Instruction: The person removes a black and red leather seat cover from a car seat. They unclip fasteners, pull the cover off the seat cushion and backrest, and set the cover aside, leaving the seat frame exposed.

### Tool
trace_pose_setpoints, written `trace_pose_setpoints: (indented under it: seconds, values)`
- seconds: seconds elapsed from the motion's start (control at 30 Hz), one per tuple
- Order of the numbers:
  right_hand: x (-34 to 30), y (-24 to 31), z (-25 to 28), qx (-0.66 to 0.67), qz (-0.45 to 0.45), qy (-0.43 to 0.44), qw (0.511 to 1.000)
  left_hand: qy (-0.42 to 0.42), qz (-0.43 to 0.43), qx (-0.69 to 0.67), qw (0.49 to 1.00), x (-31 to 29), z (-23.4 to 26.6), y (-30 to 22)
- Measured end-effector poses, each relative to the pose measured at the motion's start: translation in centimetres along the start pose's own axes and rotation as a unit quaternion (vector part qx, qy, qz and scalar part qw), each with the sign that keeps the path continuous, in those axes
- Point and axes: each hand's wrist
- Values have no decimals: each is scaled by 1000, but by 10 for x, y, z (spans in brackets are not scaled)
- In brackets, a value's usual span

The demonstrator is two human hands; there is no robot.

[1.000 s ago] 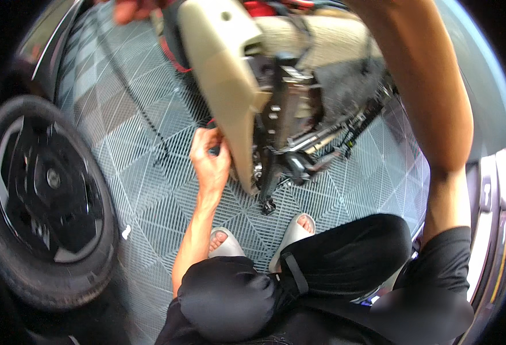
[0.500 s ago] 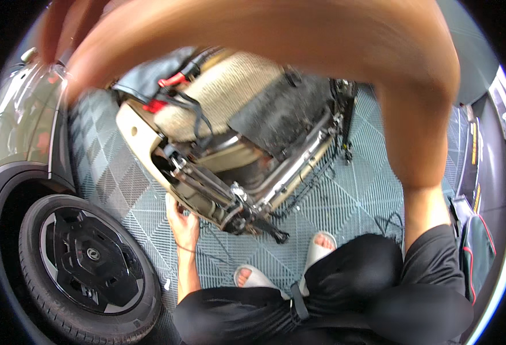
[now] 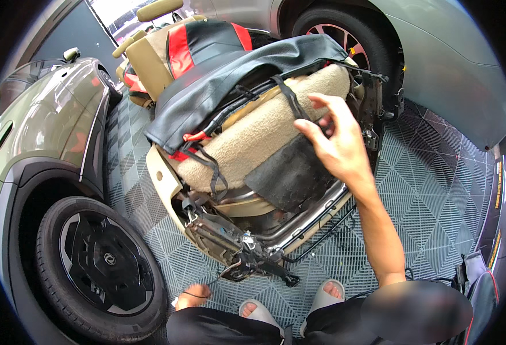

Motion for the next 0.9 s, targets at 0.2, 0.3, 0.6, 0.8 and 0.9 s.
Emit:
trace_pose_setpoints:
  seconds: [0.2,0.3,0.6,0.8,0.9]
  values:
    - [43,-8,-10,53,76,-80,992,212,-116,-88,966,-55,49,-56]
    - [67,-7,16,400,-27,43,915,-78,-67,-155,983,-128,128,-118]
    - [172,60,7,390,71,205,895,-471,-425,187,750,-144,296,-361]
    - [159,106,73,-26,120,172,977,-427,-532,337,648,-32,315,-459]
    - [158,76,91,-216,137,116,960,-467,-436,385,667,-9,334,-486]
Point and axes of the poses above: each hand's wrist, its own x-axis towards the middle knuckle, its own z-axis out of the back of the hand, y = z × x, and after that the axes turned 6 degrees about y, right-handed
